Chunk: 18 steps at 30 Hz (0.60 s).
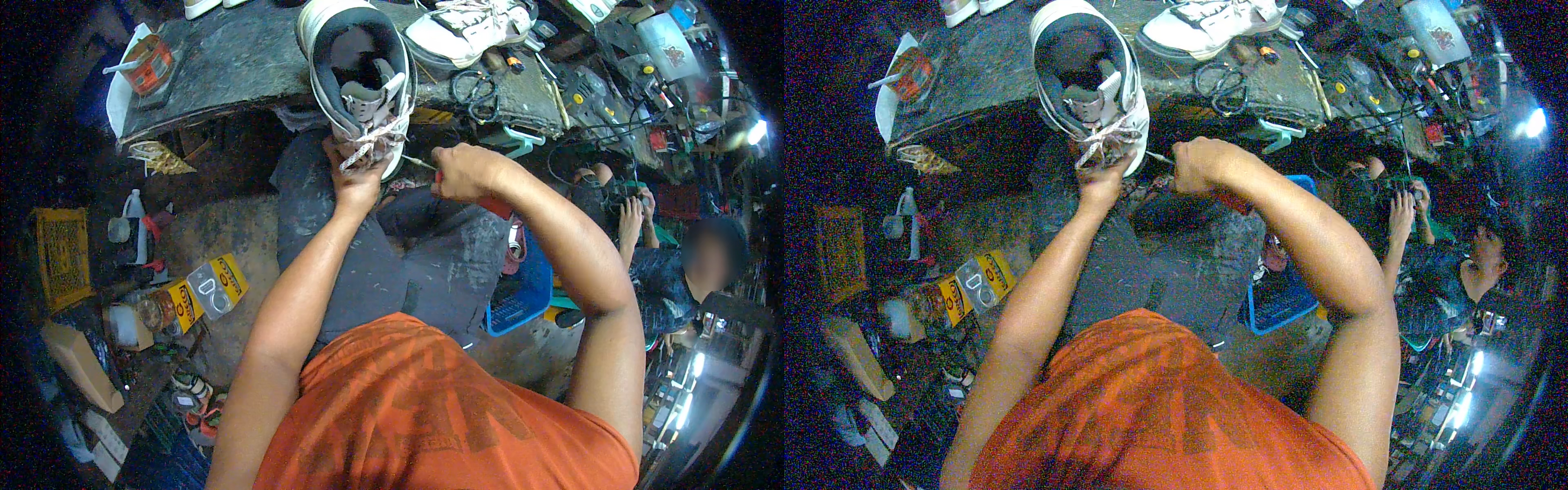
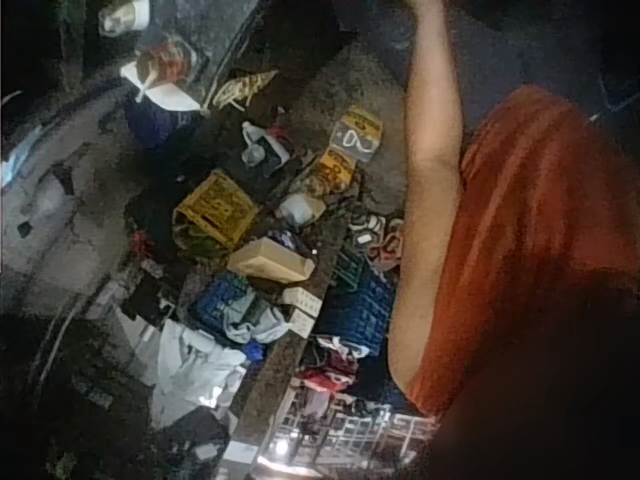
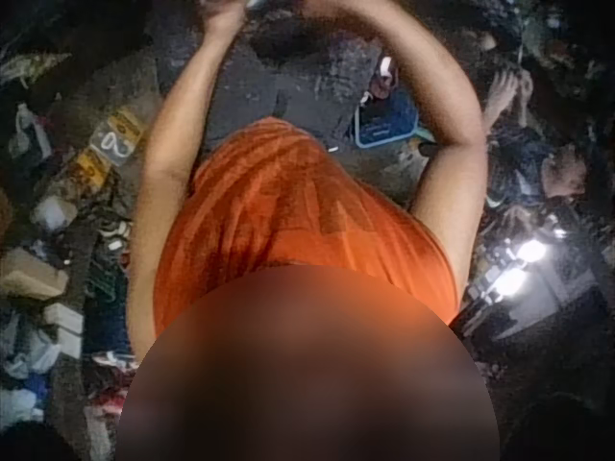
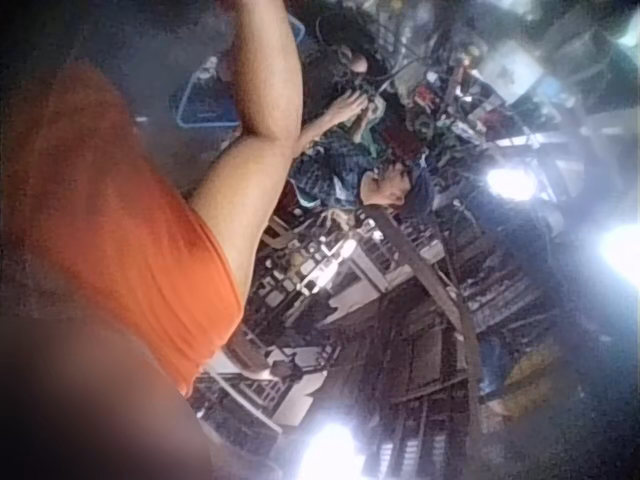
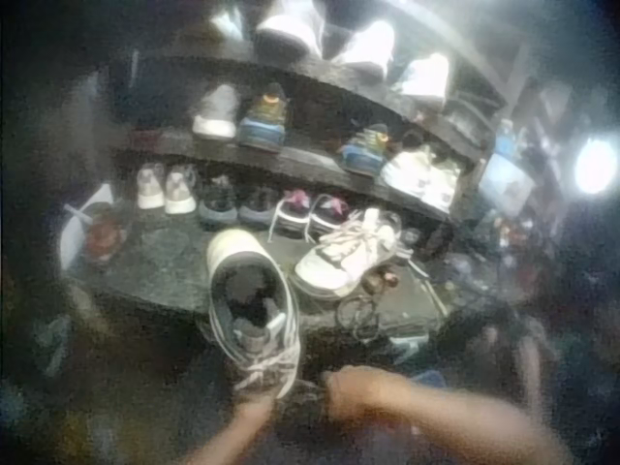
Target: The person sits on the floor and uses a heated tool to work on the sole of a white sneaker. They repeatedly apply the tool to the shoe's edge and sole while holding the shoe steady with their other hand.
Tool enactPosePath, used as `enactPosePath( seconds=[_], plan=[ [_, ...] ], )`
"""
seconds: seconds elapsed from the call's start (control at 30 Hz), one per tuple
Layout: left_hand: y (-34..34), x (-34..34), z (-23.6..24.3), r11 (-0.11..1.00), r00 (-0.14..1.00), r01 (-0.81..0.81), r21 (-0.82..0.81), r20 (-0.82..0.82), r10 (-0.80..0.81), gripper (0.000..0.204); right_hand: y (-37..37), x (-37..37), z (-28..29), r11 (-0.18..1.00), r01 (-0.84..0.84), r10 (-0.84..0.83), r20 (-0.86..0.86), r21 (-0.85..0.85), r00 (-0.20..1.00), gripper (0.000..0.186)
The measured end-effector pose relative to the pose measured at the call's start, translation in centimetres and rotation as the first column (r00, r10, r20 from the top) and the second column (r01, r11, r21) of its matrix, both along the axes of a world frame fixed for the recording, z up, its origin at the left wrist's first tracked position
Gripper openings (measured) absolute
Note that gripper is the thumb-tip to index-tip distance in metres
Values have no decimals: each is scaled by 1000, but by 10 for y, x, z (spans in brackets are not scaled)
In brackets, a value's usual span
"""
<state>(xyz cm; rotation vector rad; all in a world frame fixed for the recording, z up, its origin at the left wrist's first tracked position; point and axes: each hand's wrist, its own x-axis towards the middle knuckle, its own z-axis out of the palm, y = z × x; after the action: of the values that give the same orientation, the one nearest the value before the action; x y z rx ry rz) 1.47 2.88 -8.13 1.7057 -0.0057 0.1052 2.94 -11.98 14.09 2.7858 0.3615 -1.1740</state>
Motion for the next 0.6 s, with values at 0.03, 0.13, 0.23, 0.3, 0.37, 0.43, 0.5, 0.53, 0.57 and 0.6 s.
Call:
enactPosePath(
  seconds=[0.03, 0.13, 0.23, 0.3, 0.37, 0.43, 0.5, 0.53, 0.57, 0.6],
  plan=[
    [-1, 0, 1, 1000, 1000, -6, 18, -9, 6, 106, 0, 2, 2, 1000, -3, 3, 10, -10, 1000, 41],
    [-1, -1, 4, 981, 997, -18, -193, -74, 4, 108, 3, 9, 9, 999, -17, 16, -31, -44, 999, 41],
    [-1, -1, 9, 998, 998, -41, -46, -50, 38, 108, 5, 13, 13, 996, -66, 64, -24, -61, 998, 41],
    [-1, -2, 12, 999, 999, -32, 28, -43, 34, 108, 5, 15, 16, 995, -70, 69, -19, -69, 997, 41],
    [0, -1, 16, 1000, 998, -17, 14, -60, 18, 109, 4, 16, 16, 995, -70, 69, -18, -74, 997, 42],
    [1, -2, 18, 997, 996, -1, -82, -92, -7, 109, 4, 15, 15, 995, -75, 74, -15, -66, 997, 43],
    [1, -2, 19, 988, 995, -4, -157, -103, -12, 107, 7, 14, 11, 995, -53, 50, -38, -87, 998, 44],
    [1, -2, 18, 991, 996, -17, -131, -89, 6, 106, 8, 13, 10, 993, -42, 36, -53, -113, 998, 45],
    [0, -3, 17, 994, 997, -31, -104, -76, 23, 105, 8, 12, 9, 994, -56, 51, -54, -89, 997, 45],
    [0, -3, 16, 998, 998, -54, -20, -45, 53, 104, 9, 10, 9, 994, -65, 60, -58, -83, 996, 46]
  ],
)
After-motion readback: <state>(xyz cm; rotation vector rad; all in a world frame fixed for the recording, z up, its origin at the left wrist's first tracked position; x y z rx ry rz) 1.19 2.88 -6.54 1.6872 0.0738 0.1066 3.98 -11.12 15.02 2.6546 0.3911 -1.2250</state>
